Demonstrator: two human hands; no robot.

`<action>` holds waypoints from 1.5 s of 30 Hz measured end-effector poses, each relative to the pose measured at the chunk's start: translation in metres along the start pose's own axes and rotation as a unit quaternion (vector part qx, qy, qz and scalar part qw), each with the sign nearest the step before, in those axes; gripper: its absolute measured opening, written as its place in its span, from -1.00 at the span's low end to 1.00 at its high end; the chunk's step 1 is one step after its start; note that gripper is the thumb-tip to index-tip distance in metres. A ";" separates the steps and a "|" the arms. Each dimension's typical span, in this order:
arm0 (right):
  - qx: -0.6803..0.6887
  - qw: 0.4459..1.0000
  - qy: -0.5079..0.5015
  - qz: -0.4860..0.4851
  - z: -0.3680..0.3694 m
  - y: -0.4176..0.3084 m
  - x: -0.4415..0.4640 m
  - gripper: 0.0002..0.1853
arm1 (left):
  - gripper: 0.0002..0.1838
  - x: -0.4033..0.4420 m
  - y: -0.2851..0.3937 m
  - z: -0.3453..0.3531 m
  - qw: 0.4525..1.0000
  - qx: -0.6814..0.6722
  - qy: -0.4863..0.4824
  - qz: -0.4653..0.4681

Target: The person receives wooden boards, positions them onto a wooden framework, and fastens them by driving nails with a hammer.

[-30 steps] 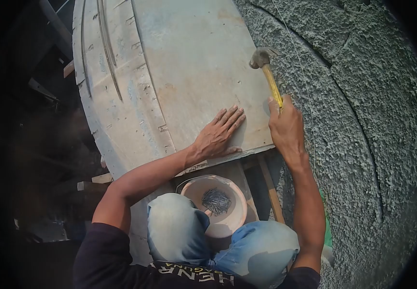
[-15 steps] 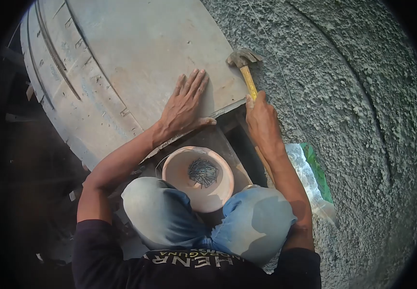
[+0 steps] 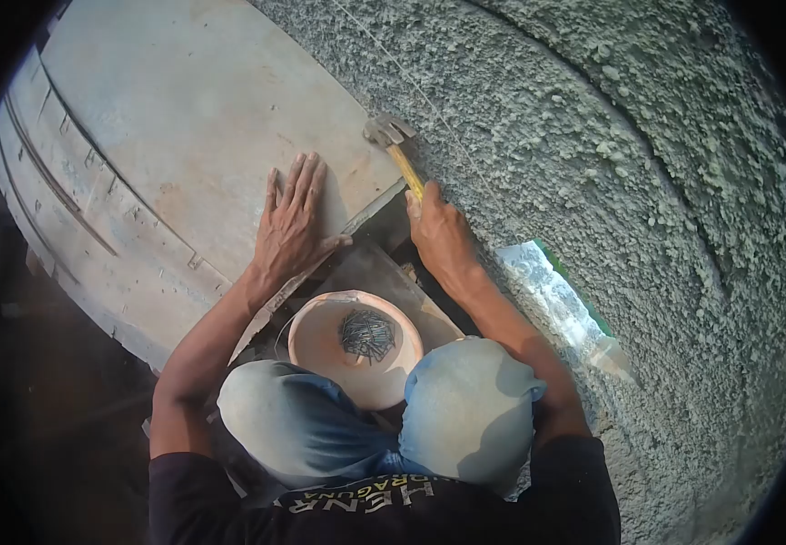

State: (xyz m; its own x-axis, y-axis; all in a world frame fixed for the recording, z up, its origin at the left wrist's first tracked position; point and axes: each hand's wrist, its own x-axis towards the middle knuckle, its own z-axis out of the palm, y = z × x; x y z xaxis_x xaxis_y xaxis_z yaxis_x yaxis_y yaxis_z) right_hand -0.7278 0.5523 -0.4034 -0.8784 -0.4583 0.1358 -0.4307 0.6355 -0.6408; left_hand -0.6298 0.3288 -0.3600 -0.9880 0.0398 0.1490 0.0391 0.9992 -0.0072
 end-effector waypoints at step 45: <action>0.034 0.998 -0.038 -0.036 0.001 -0.039 0.044 -0.67 | -0.27 0.109 -0.107 -0.026 0.983 0.135 0.109 -0.057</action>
State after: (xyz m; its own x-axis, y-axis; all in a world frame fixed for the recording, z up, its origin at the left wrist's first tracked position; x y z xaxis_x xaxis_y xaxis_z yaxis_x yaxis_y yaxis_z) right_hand -0.7489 0.5065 -0.3731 -0.8265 -0.5482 0.1281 -0.4751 0.5570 -0.6812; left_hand -0.7380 0.2260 -0.3173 -0.9273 -0.0443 0.3717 -0.1402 0.9618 -0.2352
